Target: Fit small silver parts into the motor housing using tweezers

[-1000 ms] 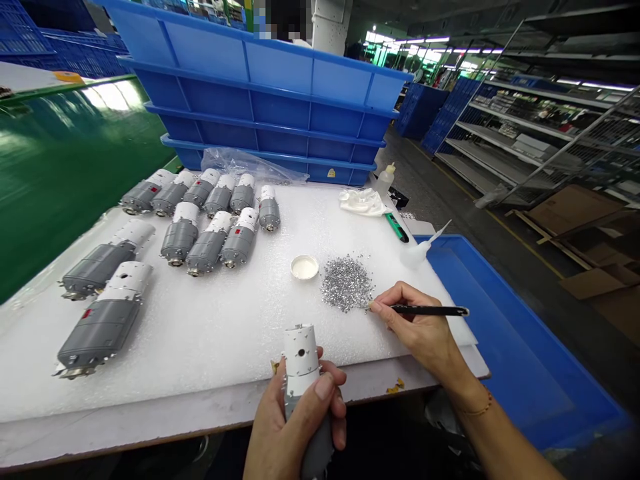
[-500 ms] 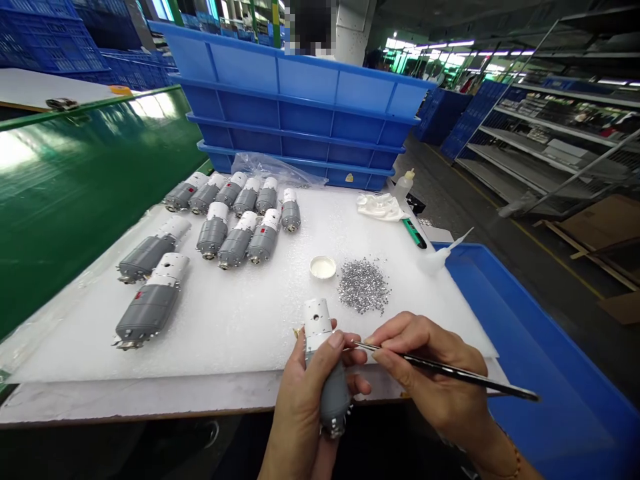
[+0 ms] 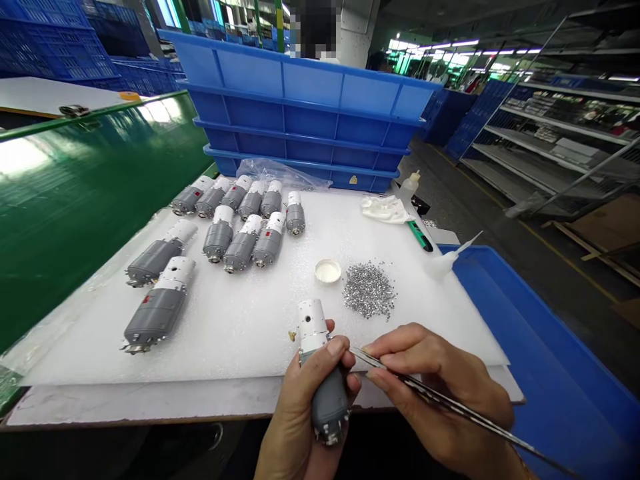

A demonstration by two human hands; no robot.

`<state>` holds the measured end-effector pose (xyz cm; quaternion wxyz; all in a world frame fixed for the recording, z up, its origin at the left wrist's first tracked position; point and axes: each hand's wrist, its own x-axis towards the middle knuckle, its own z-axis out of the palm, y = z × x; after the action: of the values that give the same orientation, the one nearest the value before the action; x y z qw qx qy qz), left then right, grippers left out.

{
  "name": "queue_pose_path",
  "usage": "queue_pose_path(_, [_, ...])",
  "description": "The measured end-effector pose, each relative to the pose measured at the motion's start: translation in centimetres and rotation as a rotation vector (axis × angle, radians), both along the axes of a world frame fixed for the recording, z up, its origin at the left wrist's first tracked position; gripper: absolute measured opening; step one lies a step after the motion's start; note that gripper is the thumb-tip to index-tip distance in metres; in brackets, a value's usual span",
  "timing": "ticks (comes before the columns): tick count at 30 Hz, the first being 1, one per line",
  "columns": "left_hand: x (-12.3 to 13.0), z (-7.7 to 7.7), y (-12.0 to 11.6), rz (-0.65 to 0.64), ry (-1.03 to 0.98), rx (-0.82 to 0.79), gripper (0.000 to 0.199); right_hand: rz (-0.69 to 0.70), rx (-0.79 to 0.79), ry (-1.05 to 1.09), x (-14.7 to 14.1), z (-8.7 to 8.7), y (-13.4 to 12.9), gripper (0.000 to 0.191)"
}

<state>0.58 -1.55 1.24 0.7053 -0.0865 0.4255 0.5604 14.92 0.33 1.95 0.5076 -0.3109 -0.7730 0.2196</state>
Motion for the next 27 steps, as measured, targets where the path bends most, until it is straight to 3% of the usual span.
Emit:
queue_pose_path(4, [-0.1, 0.2, 0.0, 0.075, -0.093, -0.063, 0.025, -0.052, -0.017, 0.054, -0.5, -0.1, -0.4, 0.019])
queue_pose_path(9, [-0.3, 0.5, -0.2, 0.107, -0.164, -0.119, 0.023, -0.016, -0.009, 0.046, -0.8, 0.1, -0.4, 0.017])
queue_pose_path(19, [0.0, 0.6, -0.3, 0.100, -0.126, -0.115, 0.021, -0.001, 0.041, 0.021, -0.8, -0.1, -0.3, 0.021])
queue_pose_path(27, [-0.1, 0.5, -0.5, 0.026, -0.027, -0.021, 0.015, -0.023, -0.252, 0.188, -1.1, -1.5, -0.6, 0.018])
